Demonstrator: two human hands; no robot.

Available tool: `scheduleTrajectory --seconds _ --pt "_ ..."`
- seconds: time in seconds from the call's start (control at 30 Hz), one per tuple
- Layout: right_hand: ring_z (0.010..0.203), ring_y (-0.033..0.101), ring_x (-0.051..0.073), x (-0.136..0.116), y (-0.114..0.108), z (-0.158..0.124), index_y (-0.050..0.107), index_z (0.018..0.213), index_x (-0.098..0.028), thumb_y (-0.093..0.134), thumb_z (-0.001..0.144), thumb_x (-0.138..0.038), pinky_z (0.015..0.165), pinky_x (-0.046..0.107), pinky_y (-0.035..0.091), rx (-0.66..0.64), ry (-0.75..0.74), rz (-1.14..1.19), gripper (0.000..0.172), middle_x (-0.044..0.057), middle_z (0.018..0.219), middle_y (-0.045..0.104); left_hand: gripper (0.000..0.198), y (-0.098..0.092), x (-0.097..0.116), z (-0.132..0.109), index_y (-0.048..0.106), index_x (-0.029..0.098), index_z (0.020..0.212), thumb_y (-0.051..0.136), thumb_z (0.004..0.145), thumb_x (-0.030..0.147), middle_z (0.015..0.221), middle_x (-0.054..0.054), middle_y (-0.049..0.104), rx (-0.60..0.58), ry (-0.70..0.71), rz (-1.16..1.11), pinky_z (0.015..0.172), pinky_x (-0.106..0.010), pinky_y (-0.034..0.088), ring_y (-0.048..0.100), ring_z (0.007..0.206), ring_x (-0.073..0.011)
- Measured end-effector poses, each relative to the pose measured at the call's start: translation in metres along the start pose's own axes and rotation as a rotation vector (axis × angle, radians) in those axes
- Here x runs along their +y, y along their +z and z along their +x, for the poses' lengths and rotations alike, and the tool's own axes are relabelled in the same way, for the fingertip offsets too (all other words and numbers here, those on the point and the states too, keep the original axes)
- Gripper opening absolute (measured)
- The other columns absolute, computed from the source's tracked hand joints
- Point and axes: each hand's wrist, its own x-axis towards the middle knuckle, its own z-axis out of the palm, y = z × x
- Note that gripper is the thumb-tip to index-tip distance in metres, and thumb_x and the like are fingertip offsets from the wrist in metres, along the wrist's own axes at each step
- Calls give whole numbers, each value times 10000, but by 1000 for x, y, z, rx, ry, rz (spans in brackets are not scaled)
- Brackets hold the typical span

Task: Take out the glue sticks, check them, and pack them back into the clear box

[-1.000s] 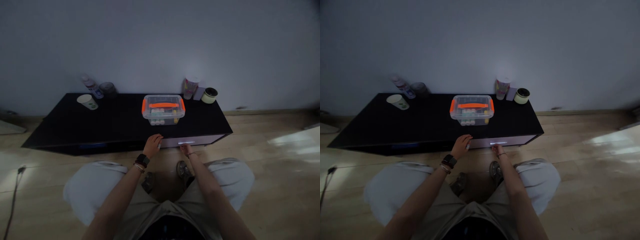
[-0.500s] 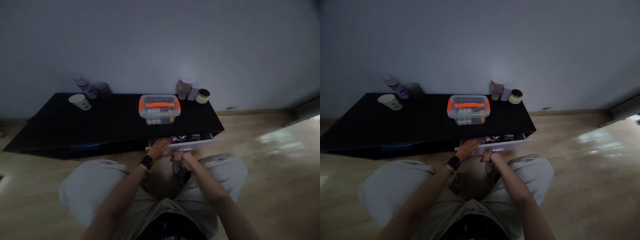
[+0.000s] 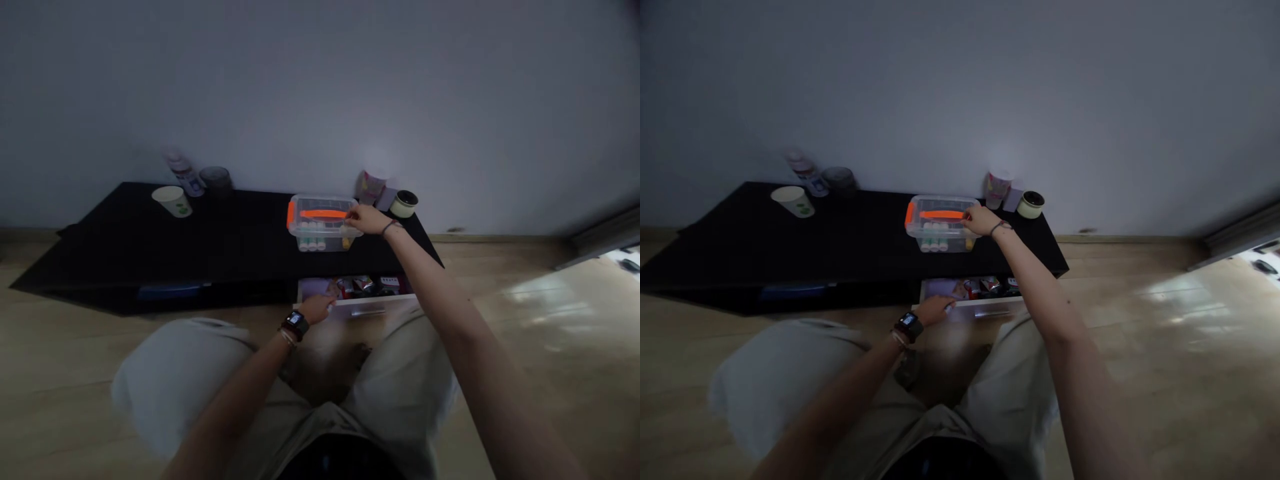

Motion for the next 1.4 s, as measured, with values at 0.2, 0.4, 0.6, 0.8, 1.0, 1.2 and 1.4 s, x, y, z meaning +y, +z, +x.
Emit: scheduleTrajectory --seconds 0.2,0.4,0.6,0.8,1.0,1.2,1.4 --pt "1116 644 203 1 13 46 657 1249 -88 484 933 -96 954 268 456 91 15 -110 360 130 1230 697 354 -1 4 -12 718 204 1181 458 949 270 1128 -95 750 -85 17 -73 907 -336 504 686 1016 -233" --pt "1162 615 209 0 30 79 627 1299 -85 565 919 -129 990 283 435 38 -47 -134 387 146 1292 665 307 2 10 -22 734 209 1141 527 926 283 1110 -71 761 -214 26 -147 879 -321 509 688 995 -223" --pt "1179 607 251 -15 39 88 673 1215 -96 586 935 -169 968 311 453 4 -100 -206 303 165 1263 666 255 14 18 -33 766 235 1069 618 876 313 1041 -74 775 -294 45 -181 824 -312 517 712 952 -232" --pt "1167 602 289 -17 43 87 645 1226 -99 682 888 -252 937 348 473 25 -123 -271 373 170 1264 637 263 22 28 -45 773 244 1060 610 879 341 1045 -59 776 -358 80 -199 857 -324 523 711 988 -242" --pt "1085 595 248 -7 31 51 603 1186 -68 717 839 -280 899 314 433 60 -224 -210 422 150 1219 632 309 23 35 -56 752 267 1124 562 903 372 1089 -82 759 -334 72 -153 872 -391 528 698 1018 -294" --pt "994 601 252 18 -2 -17 632 1027 -123 734 771 -301 858 326 413 85 -284 -92 327 101 1069 665 311 22 44 -58 740 241 1128 542 916 352 1063 -119 747 -330 39 -98 851 -414 538 695 991 -305" --pt "859 617 213 35 5 -84 638 933 -177 722 756 -319 729 285 412 -98 -322 -54 242 62 954 675 274 19 67 -61 728 132 1043 521 930 272 964 -191 734 -356 -3 34 868 -453 530 695 953 -328"
